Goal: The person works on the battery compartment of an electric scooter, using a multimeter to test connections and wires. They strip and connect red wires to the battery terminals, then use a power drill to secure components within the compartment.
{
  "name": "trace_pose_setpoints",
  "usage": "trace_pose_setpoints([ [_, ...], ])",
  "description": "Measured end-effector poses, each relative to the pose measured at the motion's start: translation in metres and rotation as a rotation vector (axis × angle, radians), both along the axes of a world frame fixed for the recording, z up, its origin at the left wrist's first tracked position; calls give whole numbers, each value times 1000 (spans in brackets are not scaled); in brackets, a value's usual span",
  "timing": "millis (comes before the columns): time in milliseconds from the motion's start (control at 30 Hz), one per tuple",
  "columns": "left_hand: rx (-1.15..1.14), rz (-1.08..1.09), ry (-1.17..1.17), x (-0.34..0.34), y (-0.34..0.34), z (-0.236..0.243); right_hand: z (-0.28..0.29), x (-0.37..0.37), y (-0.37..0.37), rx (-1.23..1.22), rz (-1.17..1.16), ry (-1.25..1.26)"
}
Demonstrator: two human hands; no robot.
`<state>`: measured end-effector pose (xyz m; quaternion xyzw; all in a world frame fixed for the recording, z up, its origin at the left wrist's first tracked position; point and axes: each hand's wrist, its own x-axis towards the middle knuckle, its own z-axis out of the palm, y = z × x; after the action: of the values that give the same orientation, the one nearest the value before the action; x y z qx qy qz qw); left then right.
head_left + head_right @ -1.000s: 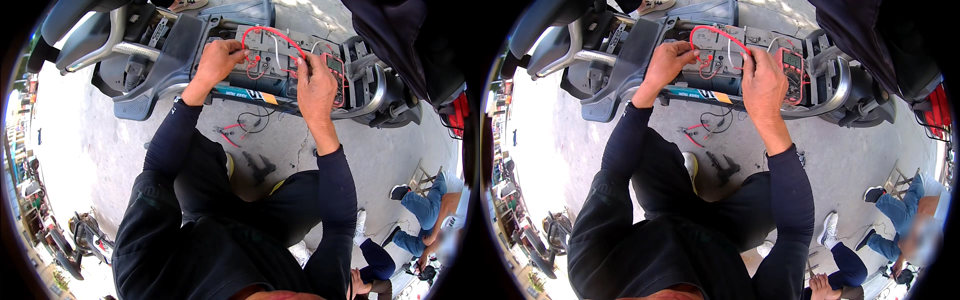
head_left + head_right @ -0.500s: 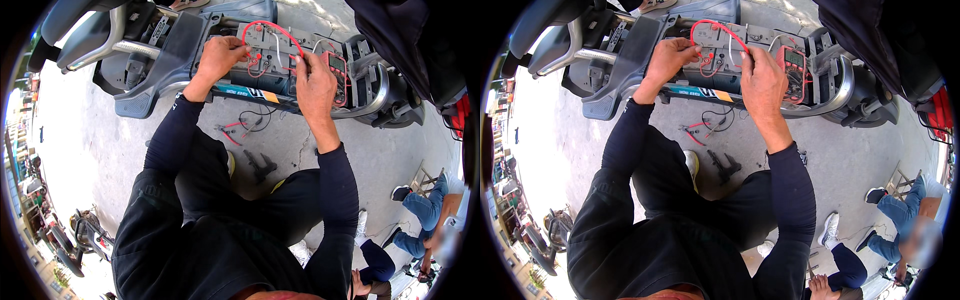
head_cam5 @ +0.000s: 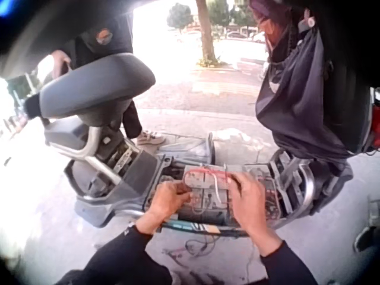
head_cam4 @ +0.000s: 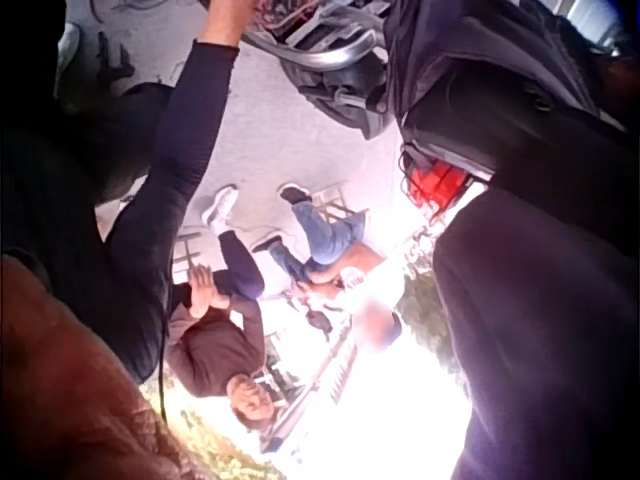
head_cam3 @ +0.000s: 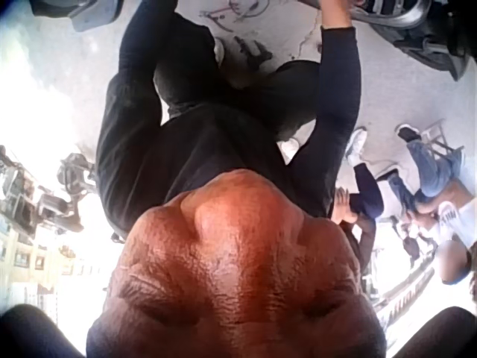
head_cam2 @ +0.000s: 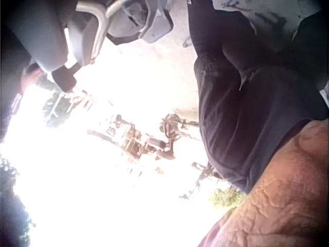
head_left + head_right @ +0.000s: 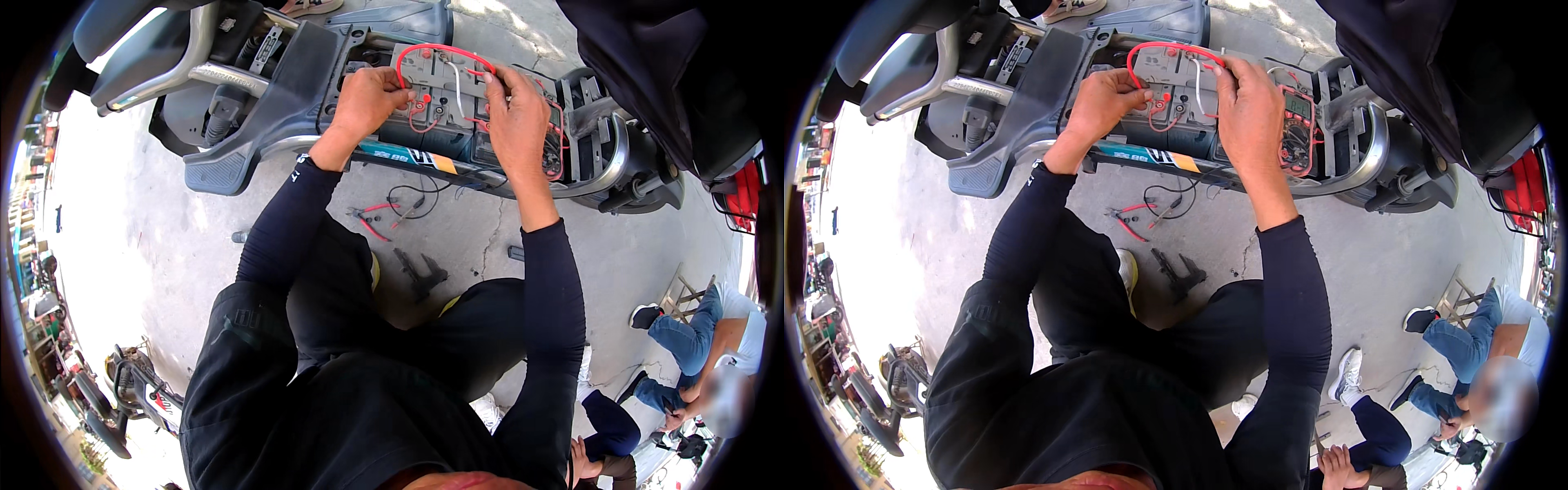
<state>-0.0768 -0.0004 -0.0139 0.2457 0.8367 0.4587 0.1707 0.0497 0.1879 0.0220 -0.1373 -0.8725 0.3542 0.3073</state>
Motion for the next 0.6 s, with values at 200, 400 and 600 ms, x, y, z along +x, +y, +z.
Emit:
trace_pose_setpoints([
  [200, 4, 0, 22, -1, 4, 1, -10, -75, 18, 225, -9, -128],
  [400, 81, 8, 0, 9, 8, 3, -19, -122, 18, 277, -52, -253],
  [600, 142, 22, 24, 4, 6, -6, -15, -131, 8, 422, -29, -337],
])
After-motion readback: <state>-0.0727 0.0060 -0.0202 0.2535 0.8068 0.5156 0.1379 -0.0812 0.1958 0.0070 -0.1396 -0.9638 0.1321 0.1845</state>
